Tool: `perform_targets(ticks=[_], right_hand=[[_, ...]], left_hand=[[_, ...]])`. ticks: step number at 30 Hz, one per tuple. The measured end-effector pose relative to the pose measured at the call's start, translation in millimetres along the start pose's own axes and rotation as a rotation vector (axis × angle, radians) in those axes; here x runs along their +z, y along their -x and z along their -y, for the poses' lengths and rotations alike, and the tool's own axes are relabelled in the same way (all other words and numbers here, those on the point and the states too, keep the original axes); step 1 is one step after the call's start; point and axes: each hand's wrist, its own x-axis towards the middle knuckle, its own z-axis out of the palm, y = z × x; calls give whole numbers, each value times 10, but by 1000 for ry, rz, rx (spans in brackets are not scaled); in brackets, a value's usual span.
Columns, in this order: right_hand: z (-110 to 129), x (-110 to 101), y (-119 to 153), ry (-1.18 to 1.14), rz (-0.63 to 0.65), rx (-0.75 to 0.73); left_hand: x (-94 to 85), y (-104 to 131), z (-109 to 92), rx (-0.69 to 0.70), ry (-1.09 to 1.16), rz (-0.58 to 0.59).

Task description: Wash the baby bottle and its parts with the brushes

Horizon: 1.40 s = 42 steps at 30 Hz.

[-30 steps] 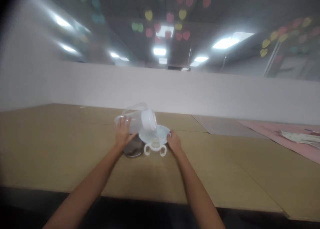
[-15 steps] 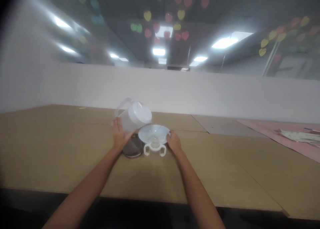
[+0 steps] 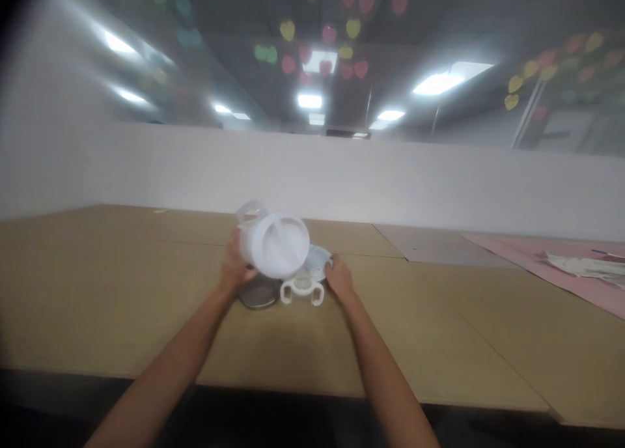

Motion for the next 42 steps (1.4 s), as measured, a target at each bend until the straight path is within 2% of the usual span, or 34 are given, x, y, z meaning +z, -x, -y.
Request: perform_targets(ticks=[7, 22, 27, 30, 38, 42], right_hand=[[4, -5, 0, 10, 2, -3], [-2, -8, 5, -2, 2, -18], [14, -24, 14, -10, 10, -2], [9, -15, 9, -15, 2, -6], [4, 4, 7, -20, -13, -11], [10, -1, 11, -25, -31, -19]], left_hand=[[25, 15, 29, -42, -31, 0], [9, 8, 30, 56, -9, -89], [25, 21, 44, 36, 32, -108], [12, 8, -1, -70, 33, -86], [-68, -59, -79, -596, -46, -105], [-96, -55, -62, -747, -37, -85]])
